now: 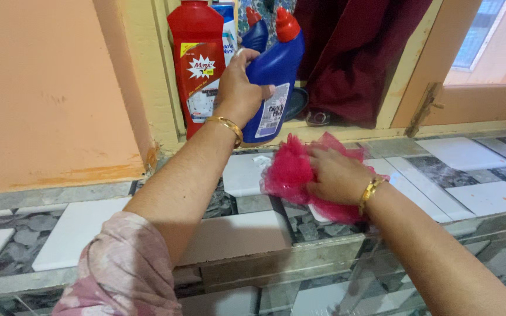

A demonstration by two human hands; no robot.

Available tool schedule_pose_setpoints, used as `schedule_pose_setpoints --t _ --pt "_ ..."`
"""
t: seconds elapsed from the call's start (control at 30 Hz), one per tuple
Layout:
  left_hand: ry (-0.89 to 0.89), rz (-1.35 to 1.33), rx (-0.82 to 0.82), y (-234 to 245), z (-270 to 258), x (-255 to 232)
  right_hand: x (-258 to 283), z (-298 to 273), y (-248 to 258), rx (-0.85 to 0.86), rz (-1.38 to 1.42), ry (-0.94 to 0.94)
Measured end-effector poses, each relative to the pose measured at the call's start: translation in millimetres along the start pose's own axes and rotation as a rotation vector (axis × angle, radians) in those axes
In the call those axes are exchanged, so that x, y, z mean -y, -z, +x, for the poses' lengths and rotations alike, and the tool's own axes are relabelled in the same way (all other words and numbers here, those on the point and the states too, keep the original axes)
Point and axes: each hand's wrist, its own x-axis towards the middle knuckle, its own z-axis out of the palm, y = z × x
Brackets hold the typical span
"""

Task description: The person wipes bathroom wall tiles with a pink sponge, applies blue liquid cleaner from a bottle into a squat toilet, and continues wiping the tiled ledge.

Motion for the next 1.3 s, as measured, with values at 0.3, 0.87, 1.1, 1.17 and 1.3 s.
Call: schedule_pose_setpoints --t 0.3,0.87,1.1,1.17,1.3 --pt "-0.126 -0.298 -0.142 23 4 -19 48 1 39 -0.097 -0.329 -0.308" --pt "-0.071 -0.879 0.166 83 -107 -127 123 -161 76 -0.747 0.478 -0.112" --pt "-0.018 -1.035 0.446 39 -235 -159 132 -247 -2 -0.76 1.173 -0.254" --pt "0.084 -0.989 0.532 31 -268 -163 129 -274 -29 -0.806 1.199 -0.42" --pt "0.14 -0.999 0.812 20 -309 -166 140 -329 -75 -0.865 1.253 -0.522"
